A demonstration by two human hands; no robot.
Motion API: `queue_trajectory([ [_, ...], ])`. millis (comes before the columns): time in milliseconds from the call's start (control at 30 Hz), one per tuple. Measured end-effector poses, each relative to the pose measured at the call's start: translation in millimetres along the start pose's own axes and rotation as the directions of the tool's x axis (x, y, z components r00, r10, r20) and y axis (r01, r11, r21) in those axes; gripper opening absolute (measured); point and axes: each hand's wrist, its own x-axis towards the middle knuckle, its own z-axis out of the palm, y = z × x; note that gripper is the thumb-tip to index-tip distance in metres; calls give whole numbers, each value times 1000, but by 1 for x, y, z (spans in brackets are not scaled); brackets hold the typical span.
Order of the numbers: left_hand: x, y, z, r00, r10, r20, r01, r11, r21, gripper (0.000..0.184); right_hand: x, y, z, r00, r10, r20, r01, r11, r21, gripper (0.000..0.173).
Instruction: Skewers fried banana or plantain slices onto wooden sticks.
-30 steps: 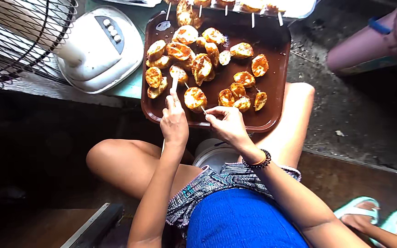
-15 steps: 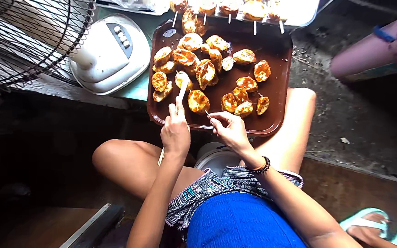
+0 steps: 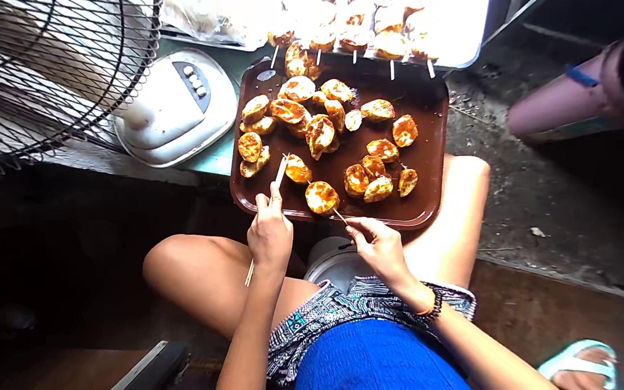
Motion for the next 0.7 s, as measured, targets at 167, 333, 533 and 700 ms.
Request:
queue_trajectory([
  [167, 5, -2, 3, 999, 19, 49, -17, 999, -29, 50, 17, -12, 11, 998, -36, -44, 36, 999, -1, 19],
  [333, 5, -3, 2, 998, 55, 19, -54, 998, -17, 48, 26, -12, 17, 999, -21, -37, 22, 1000, 21, 19],
  [533, 3, -5, -7, 994, 97, -45, -95, 995, 28, 46, 27, -15, 11, 989, 139, 52, -146, 970, 195, 19],
  [700, -5, -14, -40, 952, 251, -173, -240, 967, 82, 39, 19, -23, -21, 962, 241, 125, -269, 913, 306, 17],
])
